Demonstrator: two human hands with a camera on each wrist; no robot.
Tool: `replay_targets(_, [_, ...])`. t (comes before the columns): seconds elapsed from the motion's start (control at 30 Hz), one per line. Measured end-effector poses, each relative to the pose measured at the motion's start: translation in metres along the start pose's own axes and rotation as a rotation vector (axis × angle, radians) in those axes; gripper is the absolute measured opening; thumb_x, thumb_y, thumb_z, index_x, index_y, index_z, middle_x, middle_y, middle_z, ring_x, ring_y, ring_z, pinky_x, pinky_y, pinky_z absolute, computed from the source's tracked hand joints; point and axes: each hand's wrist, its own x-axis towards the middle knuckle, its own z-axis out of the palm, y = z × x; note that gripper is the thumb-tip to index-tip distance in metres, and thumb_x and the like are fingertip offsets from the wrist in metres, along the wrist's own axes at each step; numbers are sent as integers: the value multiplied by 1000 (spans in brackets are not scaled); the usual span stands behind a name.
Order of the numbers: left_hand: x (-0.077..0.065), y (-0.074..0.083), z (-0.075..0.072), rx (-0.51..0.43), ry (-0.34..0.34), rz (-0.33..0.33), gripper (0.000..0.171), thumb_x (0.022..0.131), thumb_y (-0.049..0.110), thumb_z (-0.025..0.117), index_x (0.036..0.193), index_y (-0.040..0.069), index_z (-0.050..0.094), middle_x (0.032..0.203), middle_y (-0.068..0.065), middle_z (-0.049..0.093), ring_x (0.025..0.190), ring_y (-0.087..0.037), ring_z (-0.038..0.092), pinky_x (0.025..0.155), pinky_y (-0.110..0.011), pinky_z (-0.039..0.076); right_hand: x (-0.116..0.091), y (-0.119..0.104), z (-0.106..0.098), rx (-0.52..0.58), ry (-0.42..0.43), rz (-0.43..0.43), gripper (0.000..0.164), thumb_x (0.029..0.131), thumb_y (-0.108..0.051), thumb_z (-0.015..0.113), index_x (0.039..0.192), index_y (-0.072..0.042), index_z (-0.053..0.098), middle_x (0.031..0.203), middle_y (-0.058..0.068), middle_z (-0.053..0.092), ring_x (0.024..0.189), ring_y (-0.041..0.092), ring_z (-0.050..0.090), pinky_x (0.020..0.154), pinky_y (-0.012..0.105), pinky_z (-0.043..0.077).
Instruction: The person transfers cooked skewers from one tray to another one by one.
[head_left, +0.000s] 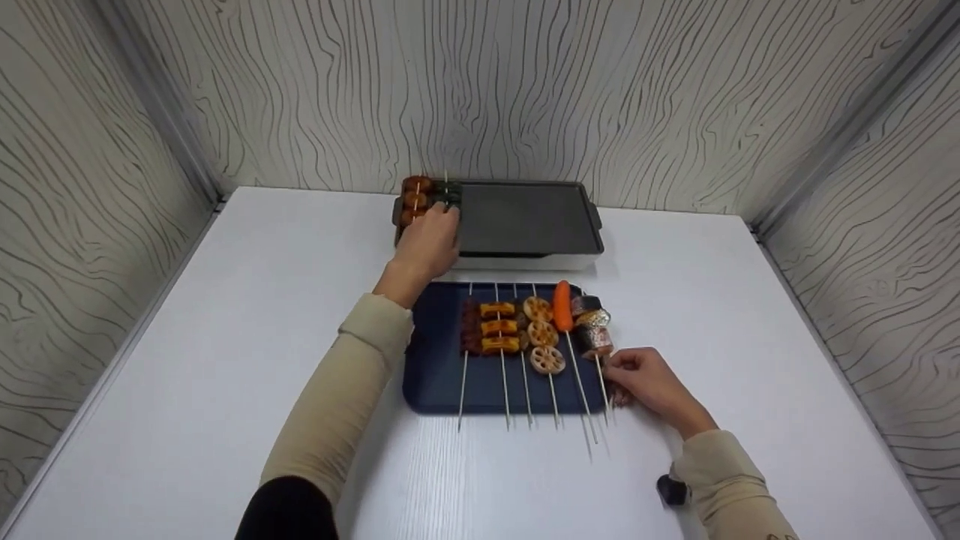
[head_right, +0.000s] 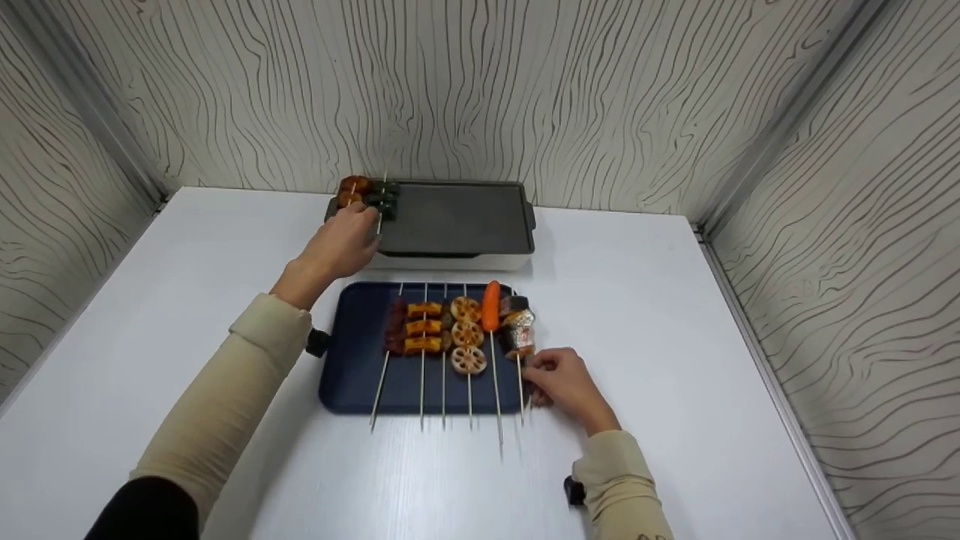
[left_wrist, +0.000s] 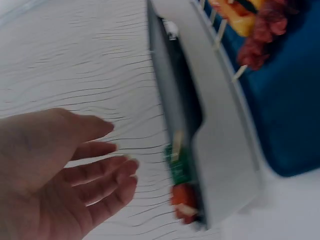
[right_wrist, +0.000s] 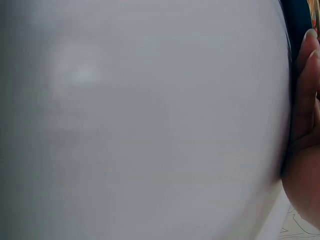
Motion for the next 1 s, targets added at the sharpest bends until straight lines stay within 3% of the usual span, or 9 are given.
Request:
replay_targets(0.17, [22, -12, 26, -99, -7, -141, 39, 105, 9, 52, 141, -7, 53, 140, -28, 53, 117, -40, 61, 98, -47, 52, 1, -3, 2, 7, -19, 3, 17, 98, -8, 65, 98, 8, 69, 68, 3, 63, 52, 11, 59, 52, 28, 53])
replay_targets(0.33, [32, -15, 37, -179, 68, -237, 26, 104, 3, 49, 120, -9, 66, 117, -29, 65, 104, -40, 66, 86, -46, 56, 1, -4, 3, 14, -20, -12, 17, 98, -7, 64, 96, 9, 69, 66, 3, 62, 51, 11, 58, 51, 27, 51])
replay_targets(0.47, [39, -13, 44, -207, 108, -274, 24, 102, -2, 49, 106, -8, 72, 102, -28, 71, 91, -37, 71, 76, -45, 57, 0, -3, 0, 25, -18, -18, 16, 97, -5, 63, 94, 9, 68, 67, 3, 62, 51, 10, 58, 51, 26, 51])
replay_targets(0.6, [41, -11, 48, -250, 105, -312, 21, 99, -5, 53, 107, -7, 72, 101, -27, 71, 86, -31, 69, 71, -41, 53, -2, -3, 0, 15, -10, -24, 15, 97, -5, 63, 93, 9, 69, 66, 3, 62, 51, 10, 57, 51, 26, 51])
replay_targets(0.7, [41, -10, 48, -263, 102, -321, 20, 95, -7, 56, 108, -7, 71, 97, -24, 70, 75, -24, 59, 65, -38, 45, -3, -3, 0, 10, -8, -25, 15, 97, -5, 63, 93, 9, 69, 67, 2, 62, 52, 10, 57, 51, 26, 50])
replay_targets(0.83, [40, -8, 46, -292, 87, -326, 16, 93, -9, 55, 98, -6, 70, 78, -14, 58, 64, -21, 41, 58, -36, 36, -2, -3, 0, 5, -8, -18, 15, 96, -5, 64, 93, 9, 69, 67, 3, 63, 52, 10, 58, 51, 26, 51])
replay_targets(1.0, [37, -5, 40, -342, 118, -306, 17, 95, -7, 53, 85, -3, 67, 70, -8, 50, 61, -20, 40, 57, -35, 36, -1, -2, -1, -2, 2, -19, 15, 96, -6, 64, 94, 8, 70, 66, 4, 63, 51, 11, 58, 51, 27, 52])
